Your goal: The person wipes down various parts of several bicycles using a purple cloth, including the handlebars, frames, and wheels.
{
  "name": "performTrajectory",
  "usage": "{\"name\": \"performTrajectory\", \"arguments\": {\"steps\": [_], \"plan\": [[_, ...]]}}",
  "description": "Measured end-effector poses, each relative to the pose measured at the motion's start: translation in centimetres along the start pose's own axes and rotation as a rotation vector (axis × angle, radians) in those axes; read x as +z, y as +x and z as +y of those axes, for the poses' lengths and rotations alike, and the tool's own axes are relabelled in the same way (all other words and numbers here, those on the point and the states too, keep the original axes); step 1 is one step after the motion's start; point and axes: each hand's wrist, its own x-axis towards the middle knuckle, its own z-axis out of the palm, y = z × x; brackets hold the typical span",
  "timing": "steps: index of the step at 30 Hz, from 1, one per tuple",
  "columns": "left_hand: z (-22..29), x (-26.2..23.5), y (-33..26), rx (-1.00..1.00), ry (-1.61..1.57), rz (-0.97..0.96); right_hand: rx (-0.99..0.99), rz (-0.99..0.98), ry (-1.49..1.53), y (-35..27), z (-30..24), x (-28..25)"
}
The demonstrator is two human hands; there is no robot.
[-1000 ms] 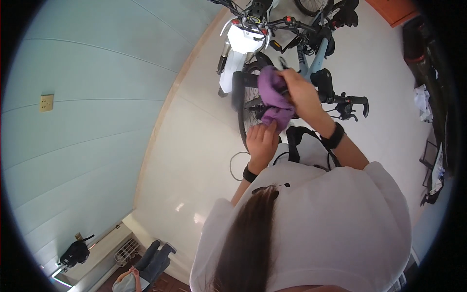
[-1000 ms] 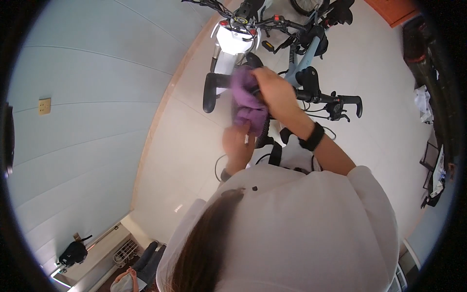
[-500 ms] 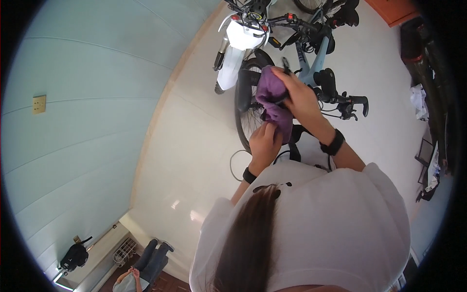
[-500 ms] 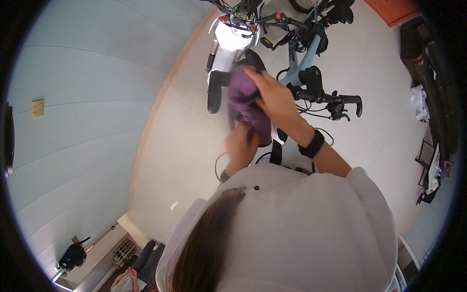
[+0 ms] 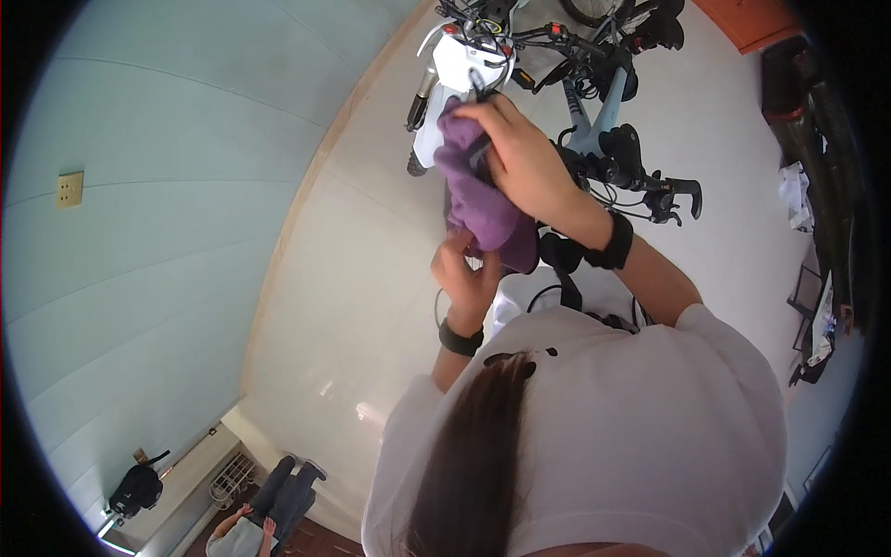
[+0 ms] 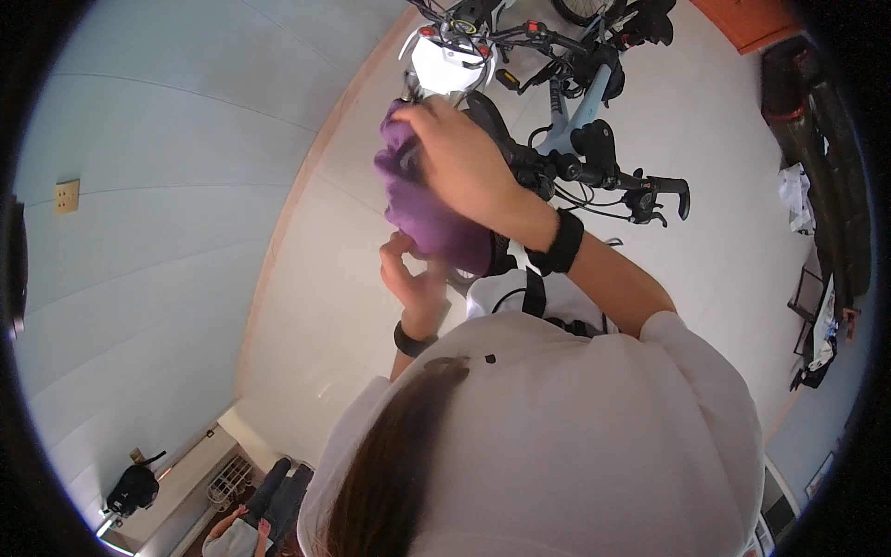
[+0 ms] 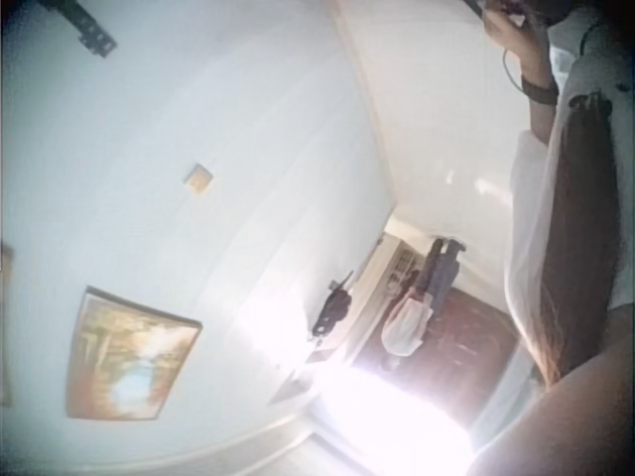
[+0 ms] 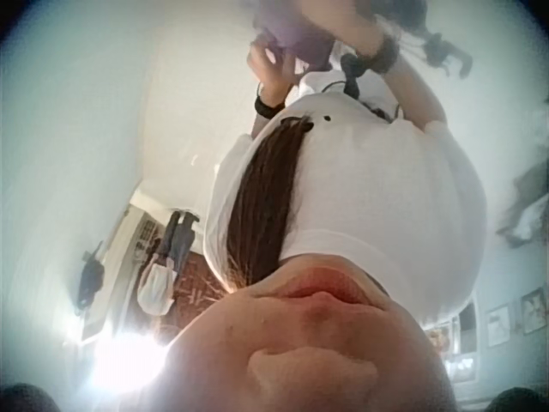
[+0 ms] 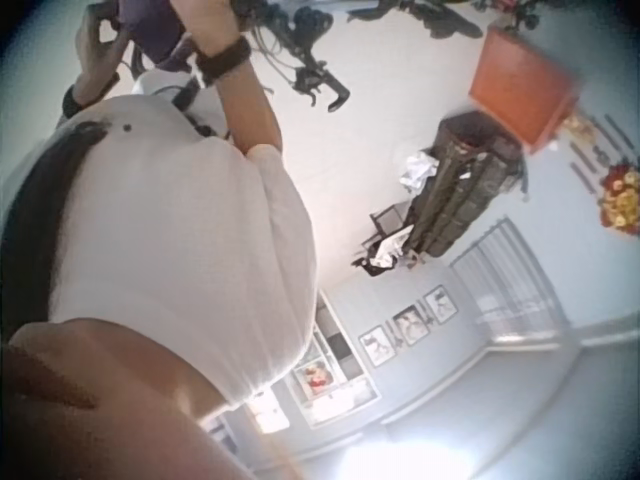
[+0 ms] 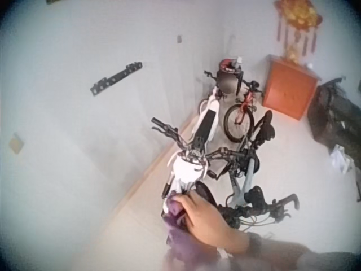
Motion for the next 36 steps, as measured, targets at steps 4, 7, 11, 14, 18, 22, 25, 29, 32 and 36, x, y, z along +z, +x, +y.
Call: {"name": "performTrajectory", "arguments": {"steps": [4,7,11,14,18,22,25,29,32,36], "plan": [[-3.4,0.0,-4.8,-0.040,0.190,-0.254,-0.316,-0.193,0.057,-3.1,-2.3,1.1],[-4.1,1.0,-8.4,-0.383,-0.190,-0.287,-0.195,-0.554,0.109,-6.8,-1.9,1.7],[-1.0,-0.2,-6.0,-0.280,-0.195,-0.224,-0.326,-0.329,0.134,-6.8,-1.9,0.6],[-1.7,-0.7,-4.6,0.036,0.079,-0.132,-0.354,-0.154,0.125,-5.0,-2.5,-1.4],[0.0,-0.3,-0.5,0.047,0.223,0.005,-0.372,0.103,0.078,-5.3,-2.0,-1.5],[0.6,0.7,0.0,-0.077,0.366,-0.161,-0.160,-0.077,-0.108,-7.6,-0.2,-1.6],[2.4,1.8,-0.2,-0.025,0.478,-0.160,0.041,-0.166,-0.049,-10.2,2.4,-2.8],[5.2,4.8,-4.1,0.043,0.446,-0.277,0.147,-0.136,-0.043,-14.0,5.4,-7.2],[7.8,9.4,-4.1,0.031,0.471,-0.276,0.174,0.002,-0.125,-15.1,7.1,-10.7],[6.7,16.5,-3.4,0.091,0.557,-0.352,0.099,0.128,-0.233,-15.6,12.4,-11.2]]}}
